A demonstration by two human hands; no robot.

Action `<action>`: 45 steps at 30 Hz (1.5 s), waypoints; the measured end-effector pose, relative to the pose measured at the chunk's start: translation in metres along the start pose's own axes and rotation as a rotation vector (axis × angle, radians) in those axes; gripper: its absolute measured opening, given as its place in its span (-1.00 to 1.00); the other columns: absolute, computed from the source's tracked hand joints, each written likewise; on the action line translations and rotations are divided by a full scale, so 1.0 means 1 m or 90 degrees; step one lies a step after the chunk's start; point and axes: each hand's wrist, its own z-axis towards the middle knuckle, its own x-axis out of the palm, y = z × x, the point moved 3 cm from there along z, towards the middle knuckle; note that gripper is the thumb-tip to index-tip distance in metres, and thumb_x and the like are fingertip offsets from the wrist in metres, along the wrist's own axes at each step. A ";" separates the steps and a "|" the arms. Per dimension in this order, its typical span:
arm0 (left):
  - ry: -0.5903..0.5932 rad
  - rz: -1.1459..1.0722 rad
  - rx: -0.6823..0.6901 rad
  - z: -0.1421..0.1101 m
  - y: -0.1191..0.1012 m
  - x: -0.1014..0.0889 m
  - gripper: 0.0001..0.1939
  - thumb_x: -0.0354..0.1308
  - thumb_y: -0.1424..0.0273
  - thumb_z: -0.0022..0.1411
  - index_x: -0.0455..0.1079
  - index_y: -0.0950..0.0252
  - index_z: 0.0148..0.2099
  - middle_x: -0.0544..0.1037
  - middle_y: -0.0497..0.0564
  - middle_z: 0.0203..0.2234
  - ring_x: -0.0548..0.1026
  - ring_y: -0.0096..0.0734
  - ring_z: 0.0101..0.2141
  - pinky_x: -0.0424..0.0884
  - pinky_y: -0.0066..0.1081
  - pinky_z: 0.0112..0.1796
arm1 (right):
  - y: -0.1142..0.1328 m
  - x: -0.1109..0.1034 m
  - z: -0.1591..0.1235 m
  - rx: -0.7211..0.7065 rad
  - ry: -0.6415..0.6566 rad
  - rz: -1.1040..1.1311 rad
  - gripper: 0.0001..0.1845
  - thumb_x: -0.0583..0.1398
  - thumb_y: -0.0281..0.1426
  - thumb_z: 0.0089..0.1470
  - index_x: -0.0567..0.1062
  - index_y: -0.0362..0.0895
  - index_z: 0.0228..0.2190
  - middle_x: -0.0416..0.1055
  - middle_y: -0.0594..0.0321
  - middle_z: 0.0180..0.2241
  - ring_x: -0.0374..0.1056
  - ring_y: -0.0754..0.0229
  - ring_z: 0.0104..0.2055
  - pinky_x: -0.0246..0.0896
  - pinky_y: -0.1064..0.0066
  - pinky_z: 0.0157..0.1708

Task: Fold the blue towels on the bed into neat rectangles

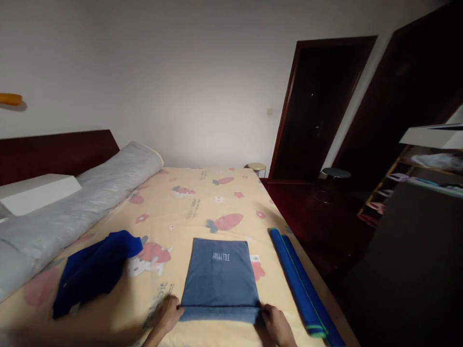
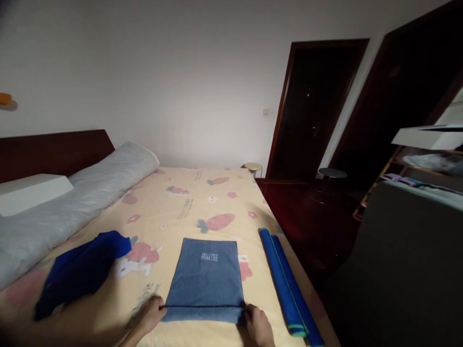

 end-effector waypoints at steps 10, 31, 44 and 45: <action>-0.197 0.137 -0.045 -0.034 -0.022 0.018 -0.54 -0.10 0.54 0.20 0.36 0.33 0.12 0.49 0.20 0.05 0.37 -0.13 0.08 0.10 -0.08 0.09 | 0.014 0.021 -0.027 -0.078 -0.151 -0.149 -0.73 -0.06 -0.48 0.12 0.42 -0.10 -0.27 0.51 0.16 -0.41 0.44 0.16 -0.35 0.18 0.39 -0.30; -0.203 0.095 -0.035 -0.048 -0.045 0.024 -0.54 -0.04 0.33 0.26 0.38 0.39 0.14 0.40 0.31 0.14 0.29 0.06 0.17 0.16 -0.01 0.10 | 0.113 0.120 -0.064 -0.361 -0.244 -0.138 -0.37 0.00 -0.25 0.24 0.03 0.05 0.30 0.20 0.12 0.27 0.21 -0.07 0.24 0.23 0.08 0.08; -0.262 0.051 0.262 -0.057 -0.034 0.082 -0.44 -0.22 0.29 0.40 -0.24 -0.04 0.38 0.13 -0.14 0.33 0.19 -0.33 0.28 0.12 -0.16 0.23 | 0.045 0.100 -0.048 -0.212 -0.192 -0.213 -0.37 -0.04 -0.04 0.26 0.07 0.08 0.29 0.08 0.15 0.30 0.13 -0.09 0.29 0.15 -0.08 0.16; -0.242 0.048 0.241 -0.054 -0.025 0.081 -0.45 -0.23 0.26 0.41 -0.24 -0.06 0.38 0.12 -0.15 0.34 0.17 -0.32 0.28 0.09 -0.12 0.24 | 0.031 0.089 -0.049 -0.178 -0.178 -0.215 -0.37 -0.04 -0.02 0.25 0.09 0.08 0.28 0.07 0.17 0.30 0.10 -0.08 0.30 0.12 -0.10 0.18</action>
